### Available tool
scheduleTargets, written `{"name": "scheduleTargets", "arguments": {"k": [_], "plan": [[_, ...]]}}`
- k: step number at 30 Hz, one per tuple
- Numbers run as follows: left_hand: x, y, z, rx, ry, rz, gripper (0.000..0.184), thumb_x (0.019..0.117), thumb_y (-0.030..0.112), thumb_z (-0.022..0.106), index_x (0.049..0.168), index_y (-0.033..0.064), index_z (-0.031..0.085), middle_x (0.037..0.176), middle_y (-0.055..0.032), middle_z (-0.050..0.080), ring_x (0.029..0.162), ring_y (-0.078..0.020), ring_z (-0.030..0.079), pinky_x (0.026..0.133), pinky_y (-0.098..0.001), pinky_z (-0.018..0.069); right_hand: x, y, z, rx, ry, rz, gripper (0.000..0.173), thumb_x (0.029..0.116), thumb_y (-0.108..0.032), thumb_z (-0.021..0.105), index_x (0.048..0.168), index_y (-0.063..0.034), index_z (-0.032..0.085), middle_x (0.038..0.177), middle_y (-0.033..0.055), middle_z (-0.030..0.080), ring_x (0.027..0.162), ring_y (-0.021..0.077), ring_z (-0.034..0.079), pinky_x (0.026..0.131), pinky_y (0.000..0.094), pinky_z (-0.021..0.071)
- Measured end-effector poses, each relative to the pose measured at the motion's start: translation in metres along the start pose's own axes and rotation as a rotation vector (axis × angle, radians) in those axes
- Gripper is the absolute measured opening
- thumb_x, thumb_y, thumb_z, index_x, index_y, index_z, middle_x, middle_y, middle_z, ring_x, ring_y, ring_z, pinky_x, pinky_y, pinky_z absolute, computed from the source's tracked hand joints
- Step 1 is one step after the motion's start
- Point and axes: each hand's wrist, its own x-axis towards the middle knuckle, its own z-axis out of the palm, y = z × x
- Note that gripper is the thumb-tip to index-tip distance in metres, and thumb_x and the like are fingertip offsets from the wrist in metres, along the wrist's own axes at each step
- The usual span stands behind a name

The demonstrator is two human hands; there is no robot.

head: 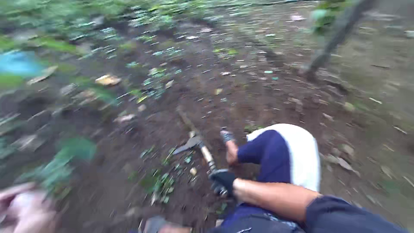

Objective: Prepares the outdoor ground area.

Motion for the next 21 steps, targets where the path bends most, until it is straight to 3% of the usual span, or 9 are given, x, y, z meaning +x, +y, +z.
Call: {"name": "scheduleTargets", "arguments": {"k": [3, 5, 6, 10, 13, 15, 18, 20, 21], "plan": [[-0.023, 0.028, -0.036, -0.019, 0.263, -0.238, 0.032, 0.104, 0.02, 0.045, 0.124, -0.0036, 0.053, 0.083, 0.007, 0.051, 0.062, 0.0039, 0.047, 0.058, -0.017, 0.0441, 0.018, -0.003, 0.013, -0.136, 0.003, -0.027, 0.023, 0.1077, -0.025, 0.053, 0.112, -0.0044, 0.063, 0.073, 0.0017, 0.056, 0.054, 0.0097, 0.05, 0.049, 0.0258, 0.0447], [-0.031, 0.03, -0.055, -0.046, 0.373, -0.234, 0.023, 0.1053, 0.02, 0.045, 0.122, 0.0077, 0.054, 0.079, 0.0141, 0.049, 0.06, 0.0046, 0.048, 0.055, -0.0157, 0.0431, 0.038, -0.004, 0.033, -0.202, -0.033, -0.113, 0.023, 0.1098, -0.026, 0.048, 0.104, -0.0068, 0.058, 0.065, -0.0014, 0.05, 0.047, 0.0076, 0.044, 0.043, 0.024, 0.0402], [-0.035, 0.027, -0.064, -0.068, 0.403, -0.226, 0.02, 0.1054, 0.019, 0.045, 0.121, 0.0116, 0.055, 0.079, 0.0159, 0.05, 0.06, 0.0046, 0.048, 0.054, -0.015, 0.0433, 0.046, -0.009, 0.045, -0.268, -0.034, -0.157, 0.023, 0.11, -0.026, 0.048, 0.108, -0.0058, 0.058, 0.068, -0.0001, 0.051, 0.049, 0.009, 0.045, 0.044, 0.0259, 0.0422], [-0.052, 0.014, -0.094, -0.157, 0.494, -0.272, 0.016, 0.1068, 0.018, 0.042, 0.116, 0.0197, 0.055, 0.076, 0.0166, 0.051, 0.055, 0.002, 0.048, 0.049, -0.0139, 0.0417, 0.085, -0.038, 0.098, -0.465, -0.062, -0.36, 0.03, 0.1087, -0.02, 0.048, 0.133, -0.0024, 0.051, 0.079, 0.0051, 0.058, 0.056, 0.0133, 0.053, 0.05, 0.0313, 0.0494], [-0.06, 0.014, -0.108, -0.187, 0.574, -0.289, 0.016, 0.109, 0.017, 0.041, 0.115, 0.0214, 0.055, 0.074, 0.0152, 0.051, 0.053, 0.0003, 0.047, 0.046, -0.0141, 0.04, 0.105, -0.041, 0.154, -0.381, -0.063, -0.454, 0.028, 0.1091, -0.019, 0.047, 0.132, -0.0034, 0.05, 0.077, 0.0045, 0.057, 0.055, 0.0129, 0.053, 0.05, 0.0311, 0.0497], [-0.064, 0.014, -0.111, -0.185, 0.594, -0.271, 0.016, 0.1088, 0.016, 0.042, 0.116, 0.021, 0.055, 0.073, 0.0149, 0.051, 0.052, 0.0002, 0.047, 0.046, -0.0142, 0.0396, 0.111, -0.03, 0.192, -0.319, -0.041, -0.381, 0.03, 0.1097, -0.02, 0.048, 0.137, -0.006, 0.05, 0.079, 0.0063, 0.058, 0.056, 0.0145, 0.054, 0.051, 0.0332, 0.0498], [-0.067, 0.017, -0.112, -0.187, 0.592, -0.281, 0.017, 0.1083, 0.014, 0.041, 0.117, 0.0199, 0.054, 0.074, 0.0137, 0.052, 0.052, -0.0006, 0.046, 0.045, -0.0146, 0.0393, 0.136, 0.009, 0.206, -0.638, -0.109, -0.321, 0.035, 0.1112, -0.023, 0.043, 0.14, -0.0037, 0.045, 0.082, 0.0103, 0.058, 0.058, 0.0187, 0.056, 0.053, 0.0362, 0.0519], [-0.065, 0.019, -0.11, -0.196, 0.586, -0.272, 0.018, 0.1079, 0.013, 0.041, 0.119, 0.0198, 0.053, 0.075, 0.0137, 0.052, 0.053, -0.0004, 0.046, 0.045, -0.0142, 0.0392, 0.159, 0.027, 0.192, -1.148, -0.187, -0.271, 0.045, 0.1114, -0.027, 0.04, 0.146, 0.0014, 0.046, 0.111, 0.0231, 0.066, 0.089, 0.0321, 0.068, 0.081, 0.049, 0.0575], [-0.064, 0.019, -0.11, -0.196, 0.586, -0.255, 0.019, 0.1073, 0.012, 0.042, 0.12, 0.0194, 0.053, 0.076, 0.0142, 0.053, 0.054, 0.0001, 0.047, 0.046, -0.0139, 0.0395, 0.163, 0.031, 0.187, -1.316, -0.229, -0.227, 0.046, 0.111, -0.027, 0.041, 0.148, 0.0012, 0.046, 0.126, 0.0264, 0.063, 0.108, 0.0364, 0.066, 0.096, 0.0536, 0.053]]}}
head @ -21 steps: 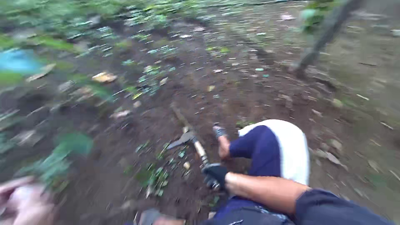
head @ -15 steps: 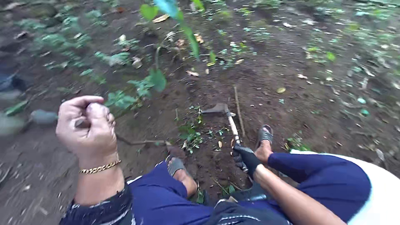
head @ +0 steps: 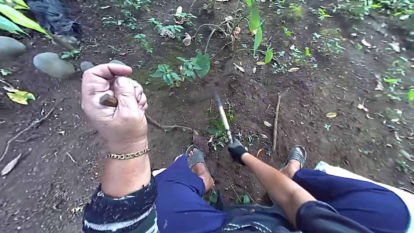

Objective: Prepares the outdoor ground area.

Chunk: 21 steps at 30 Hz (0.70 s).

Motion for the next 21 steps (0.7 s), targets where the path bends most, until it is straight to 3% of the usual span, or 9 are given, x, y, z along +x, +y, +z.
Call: {"name": "scheduleTargets", "arguments": {"k": [2, 5, 8, 10, 12, 13, 15, 17, 21], "plan": [[0.004, -0.003, 0.002, -0.028, 0.012, 0.056, 0.02, 0.1057, 0.009, 0.044, 0.12, 0.0181, 0.054, 0.077, 0.0164, 0.055, 0.055, 0.0008, 0.048, 0.046, -0.0147, 0.04, -0.009, -0.001, -0.003, -0.143, -0.05, -0.009, 0.047, 0.1093, -0.026, 0.046, 0.148, -0.0009, 0.046, 0.136, 0.0264, 0.06, 0.122, 0.0374, 0.062, 0.105, 0.0553, 0.0475], [-0.001, 0.0, 0.002, -0.036, 0.013, 0.018, 0.021, 0.1055, 0.007, 0.045, 0.12, 0.0164, 0.056, 0.077, 0.0152, 0.056, 0.056, 0.0001, 0.05, 0.048, -0.015, 0.0412, -0.024, -0.018, -0.018, -0.125, 0.033, -0.042, 0.046, 0.1071, -0.026, 0.052, 0.146, -0.0008, 0.05, 0.136, 0.0247, 0.061, 0.125, 0.0356, 0.061, 0.108, 0.0533, 0.0461], [-0.008, 0.008, 0.004, -0.045, -0.011, -0.037, 0.022, 0.1043, 0.003, 0.043, 0.12, 0.0124, 0.056, 0.088, 0.0095, 0.063, 0.06, -0.0004, 0.052, 0.05, -0.014, 0.0422, -0.022, -0.041, -0.024, 0.045, 0.174, -0.056, 0.046, 0.1078, -0.027, 0.051, 0.145, -0.0004, 0.049, 0.127, 0.0247, 0.065, 0.112, 0.0349, 0.066, 0.099, 0.0526, 0.052], [-0.004, 0.0, 0.009, -0.062, 0.028, 0.045, 0.028, 0.0959, -0.006, 0.045, 0.113, 0.0121, 0.057, 0.098, 0.0092, 0.07, 0.061, 0.0011, 0.055, 0.051, -0.0147, 0.0437, -0.016, -0.054, -0.021, 0.209, 0.243, -0.052, 0.045, 0.1082, -0.028, 0.051, 0.145, -0.0022, 0.047, 0.113, 0.0236, 0.066, 0.092, 0.0335, 0.068, 0.084, 0.0524, 0.0562], [0.0, -0.005, 0.012, -0.072, 0.039, 0.099, 0.03, 0.0899, -0.009, 0.045, 0.107, 0.0124, 0.057, 0.1, 0.0091, 0.07, 0.062, 0.0014, 0.056, 0.051, -0.0154, 0.0449, -0.005, -0.051, -0.012, 0.286, 0.254, -0.051, 0.045, 0.109, -0.029, 0.049, 0.146, -0.0031, 0.046, 0.107, 0.0223, 0.066, 0.085, 0.0318, 0.067, 0.078, 0.0511, 0.0569], [0.0, -0.006, 0.015, -0.07, 0.033, 0.101, 0.029, 0.0903, -0.009, 0.046, 0.106, 0.0128, 0.057, 0.098, 0.0101, 0.069, 0.063, 0.0014, 0.057, 0.053, -0.0157, 0.0455, -0.001, -0.044, -0.007, 0.213, 0.235, -0.044, 0.046, 0.11, -0.029, 0.046, 0.146, -0.0014, 0.045, 0.113, 0.0231, 0.066, 0.091, 0.0325, 0.068, 0.082, 0.0509, 0.0573], [0.002, -0.006, 0.023, -0.057, 0.023, 0.091, 0.027, 0.091, -0.007, 0.046, 0.102, 0.0155, 0.057, 0.089, 0.0143, 0.067, 0.066, 0.0031, 0.057, 0.055, -0.0144, 0.0459, 0.003, -0.027, -0.01, -0.004, 0.152, 0.001, 0.047, 0.1098, -0.025, 0.044, 0.15, 0.0006, 0.045, 0.136, 0.0266, 0.06, 0.121, 0.0368, 0.063, 0.104, 0.0546, 0.0498], [0.005, -0.006, 0.03, -0.056, 0.015, 0.095, 0.026, 0.0911, -0.006, 0.046, 0.099, 0.0168, 0.056, 0.085, 0.0158, 0.065, 0.066, 0.0041, 0.057, 0.056, -0.0135, 0.0455, 0.003, -0.028, -0.028, -0.153, 0.114, 0.025, 0.048, 0.1094, -0.026, 0.045, 0.15, -0.0001, 0.045, 0.144, 0.0259, 0.056, 0.134, 0.0371, 0.056, 0.113, 0.0549, 0.0428], [0.004, -0.01, 0.032, -0.059, -0.004, 0.116, 0.026, 0.0906, -0.006, 0.045, 0.099, 0.0169, 0.054, 0.085, 0.0153, 0.063, 0.067, 0.0032, 0.057, 0.057, -0.0145, 0.0462, 0.007, -0.042, -0.054, -0.105, 0.131, -0.023, 0.046, 0.1087, -0.029, 0.05, 0.145, -0.0012, 0.049, 0.13, 0.0268, 0.063, 0.114, 0.0385, 0.065, 0.099, 0.0564, 0.0505]]}}
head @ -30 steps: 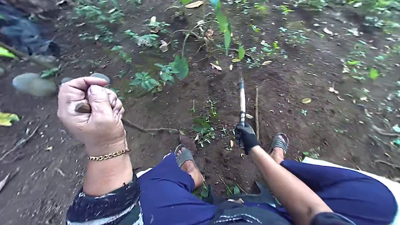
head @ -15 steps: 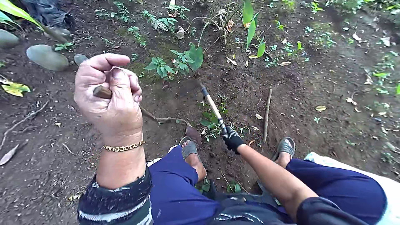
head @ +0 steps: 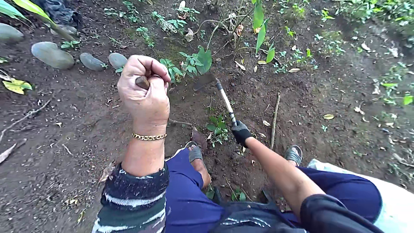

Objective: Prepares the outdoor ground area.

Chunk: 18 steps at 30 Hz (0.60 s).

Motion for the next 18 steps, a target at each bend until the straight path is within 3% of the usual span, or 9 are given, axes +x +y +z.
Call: {"name": "scheduleTargets", "arguments": {"k": [4, 5, 6, 7, 8, 10, 13, 16, 18], "plan": [[-0.001, 0.001, -0.002, -0.002, 0.017, 0.017, 0.027, 0.0904, -0.007, 0.045, 0.099, 0.0175, 0.053, 0.086, 0.0154, 0.063, 0.068, 0.0034, 0.057, 0.057, -0.0141, 0.0458, -0.007, -0.019, 0.038, 0.397, 0.101, 0.025, 0.045, 0.1091, -0.028, 0.05, 0.147, -0.0045, 0.044, 0.103, 0.0203, 0.065, 0.079, 0.0286, 0.065, 0.072, 0.0467, 0.0568], [-0.002, 0.001, -0.003, -0.008, 0.013, 0.016, 0.027, 0.0904, -0.007, 0.045, 0.099, 0.017, 0.053, 0.086, 0.0148, 0.063, 0.068, 0.003, 0.057, 0.057, -0.0144, 0.0458, -0.011, -0.017, 0.052, 0.387, 0.103, 0.03, 0.044, 0.1094, -0.028, 0.048, 0.146, -0.003, 0.044, 0.103, 0.0205, 0.065, 0.079, 0.0289, 0.066, 0.072, 0.0467, 0.0574], [-0.002, 0.002, -0.002, -0.012, 0.006, 0.012, 0.027, 0.0903, -0.007, 0.045, 0.099, 0.0167, 0.053, 0.086, 0.0145, 0.063, 0.068, 0.003, 0.057, 0.057, -0.0143, 0.0459, -0.014, -0.011, 0.06, 0.289, 0.083, 0.039, 0.045, 0.1098, -0.027, 0.046, 0.147, 0.0003, 0.045, 0.115, 0.0236, 0.065, 0.093, 0.0322, 0.068, 0.084, 0.0496, 0.0573], [-0.001, 0.002, 0.0, -0.015, 0.0, 0.01, 0.026, 0.0904, -0.007, 0.045, 0.099, 0.0164, 0.053, 0.087, 0.0144, 0.063, 0.069, 0.0033, 0.057, 0.058, -0.0141, 0.0459, -0.016, -0.002, 0.062, 0.169, 0.033, 0.058, 0.047, 0.1093, -0.025, 0.046, 0.148, 0.0015, 0.045, 0.13, 0.0254, 0.063, 0.114, 0.0347, 0.066, 0.099, 0.0519, 0.0527], [0.0, 0.002, 0.0, -0.016, -0.007, 0.009, 0.026, 0.0906, -0.007, 0.045, 0.099, 0.0161, 0.053, 0.087, 0.014, 0.063, 0.07, 0.0031, 0.057, 0.058, -0.0142, 0.0463, -0.017, 0.008, 0.059, 0.076, -0.009, 0.072, 0.048, 0.108, -0.024, 0.048, 0.149, 0.0017, 0.045, 0.139, 0.0261, 0.059, 0.126, 0.0363, 0.061, 0.108, 0.0537, 0.0471], [0.002, -0.001, 0.0, -0.024, -0.013, 0.015, 0.026, 0.0906, -0.007, 0.045, 0.099, 0.0164, 0.053, 0.087, 0.0141, 0.063, 0.07, 0.0028, 0.058, 0.059, -0.0145, 0.0466, -0.012, 0.009, 0.034, -0.044, -0.037, 0.057, 0.049, 0.1094, -0.027, 0.046, 0.149, 0.0011, 0.046, 0.142, 0.0264, 0.057, 0.132, 0.0371, 0.057, 0.112, 0.0544, 0.044], [-0.002, -0.001, -0.004, -0.032, -0.016, 0.008, 0.027, 0.0905, -0.007, 0.045, 0.099, 0.0177, 0.052, 0.085, 0.015, 0.064, 0.068, 0.0029, 0.057, 0.056, -0.0145, 0.045, -0.002, 0.013, 0.007, 0.078, -0.031, 0.035, 0.044, 0.1089, -0.03, 0.049, 0.143, -0.0021, 0.051, 0.119, 0.0236, 0.065, 0.099, 0.0331, 0.066, 0.089, 0.052, 0.054], [-0.002, 0.0, -0.004, -0.025, 0.005, 0.018, 0.028, 0.0904, -0.008, 0.045, 0.099, 0.0184, 0.052, 0.085, 0.0162, 0.063, 0.067, 0.0037, 0.057, 0.055, -0.0134, 0.0436, -0.007, -0.012, 0.014, 0.462, 0.049, 0.082, 0.04, 0.1107, -0.03, 0.047, 0.141, -0.0043, 0.05, 0.092, 0.0133, 0.061, 0.069, 0.0208, 0.057, 0.066, 0.04, 0.0528], [-0.003, 0.001, -0.004, -0.017, 0.001, 0.019, 0.028, 0.091, -0.007, 0.045, 0.099, 0.0181, 0.052, 0.085, 0.0155, 0.063, 0.067, 0.0034, 0.057, 0.055, -0.0138, 0.0439, -0.006, -0.022, 0.041, 0.622, 0.092, 0.118, 0.04, 0.111, -0.032, 0.047, 0.14, -0.0051, 0.05, 0.084, 0.0106, 0.058, 0.062, 0.0187, 0.055, 0.059, 0.0372, 0.0519]]}}
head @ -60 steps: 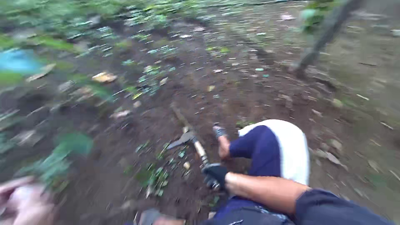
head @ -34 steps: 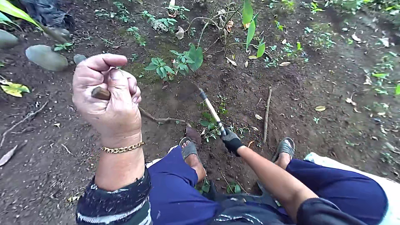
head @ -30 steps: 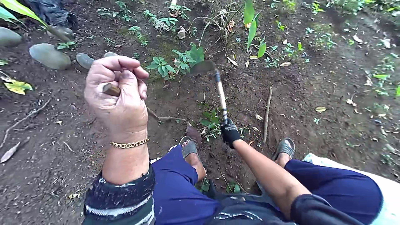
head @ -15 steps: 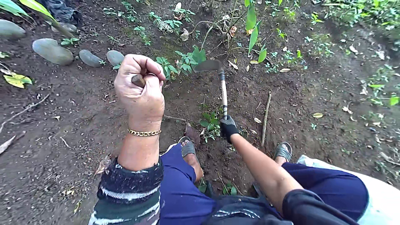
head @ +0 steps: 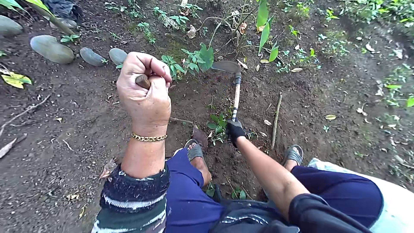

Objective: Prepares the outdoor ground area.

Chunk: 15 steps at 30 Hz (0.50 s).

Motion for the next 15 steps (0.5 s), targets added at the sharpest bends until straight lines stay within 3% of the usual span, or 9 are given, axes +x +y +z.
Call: {"name": "scheduleTargets", "arguments": {"k": [1, 2, 3, 5, 8, 10, 15], "plan": [[0.0, 0.0, 0.002, 0.004, -0.009, 0.0, 0.027, 0.0912, -0.007, 0.045, 0.099, 0.0177, 0.052, 0.085, 0.0147, 0.063, 0.068, 0.0029, 0.056, 0.056, -0.0143, 0.0441, 0.003, 0.012, 0.008, -0.047, -0.004, -0.018, 0.04, 0.1111, -0.032, 0.046, 0.139, -0.0037, 0.049, 0.085, 0.0121, 0.06, 0.062, 0.0203, 0.058, 0.058, 0.038, 0.0537], [0.0, 0.0, 0.004, 0.008, -0.016, -0.001, 0.026, 0.0912, -0.007, 0.045, 0.099, 0.0175, 0.052, 0.085, 0.0147, 0.063, 0.068, 0.0032, 0.057, 0.057, -0.0144, 0.0447, 0.005, 0.025, 0.009, -0.18, -0.033, -0.035, 0.042, 0.111, -0.031, 0.044, 0.141, -0.0012, 0.049, 0.094, 0.0168, 0.064, 0.072, 0.0251, 0.064, 0.067, 0.0426, 0.057], [0.001, 0.0, 0.006, 0.008, -0.026, 0.002, 0.026, 0.0914, -0.007, 0.045, 0.099, 0.0171, 0.052, 0.086, 0.0148, 0.063, 0.069, 0.0033, 0.057, 0.058, -0.0144, 0.0452, 0.006, 0.037, 0.004, -0.319, -0.075, -0.02, 0.045, 0.1099, -0.029, 0.046, 0.144, 0.0, 0.049, 0.112, 0.0229, 0.067, 0.09, 0.0317, 0.068, 0.082, 0.0496, 0.0573], [0.002, -0.001, 0.007, 0.003, -0.047, 0.01, 0.026, 0.0919, -0.006, 0.045, 0.1, 0.0172, 0.052, 0.087, 0.0151, 0.063, 0.07, 0.0036, 0.058, 0.058, -0.0143, 0.0455, 0.008, 0.055, -0.013, -0.42, -0.117, 0.015, 0.046, 0.1068, -0.026, 0.051, 0.146, -0.0024, 0.048, 0.12, 0.0252, 0.064, 0.097, 0.0357, 0.067, 0.086, 0.0547, 0.055], [-0.003, 0.002, 0.0, -0.004, -0.051, -0.041, 0.025, 0.0931, -0.006, 0.045, 0.101, 0.0159, 0.054, 0.087, 0.0119, 0.062, 0.067, 0.001, 0.055, 0.056, -0.0144, 0.0436, 0.01, 0.042, -0.043, -0.45, -0.154, 0.003, 0.045, 0.1083, -0.028, 0.05, 0.146, -0.0033, 0.048, 0.115, 0.0225, 0.064, 0.09, 0.0314, 0.065, 0.082, 0.0507, 0.0552], [0.001, 0.0, -0.003, -0.008, -0.017, -0.019, 0.028, 0.0916, -0.007, 0.045, 0.1, 0.0184, 0.053, 0.086, 0.0145, 0.064, 0.066, 0.0024, 0.057, 0.053, -0.014, 0.0432, 0.017, 0.023, -0.048, -0.397, -0.144, -0.017, 0.043, 0.1087, -0.031, 0.05, 0.143, -0.0048, 0.05, 0.106, 0.0177, 0.064, 0.083, 0.0259, 0.062, 0.077, 0.0457, 0.0544], [-0.001, 0.001, 0.003, 0.002, -0.016, -0.023, 0.028, 0.0911, -0.007, 0.045, 0.099, 0.0186, 0.052, 0.085, 0.0153, 0.063, 0.066, 0.0029, 0.056, 0.054, -0.0137, 0.0428, 0.011, 0.009, 0.006, 0.002, -0.041, 0.016, 0.038, 0.1107, -0.03, 0.047, 0.139, -0.0049, 0.05, 0.083, 0.0089, 0.057, 0.062, 0.0179, 0.054, 0.058, 0.0364, 0.0512]]}}
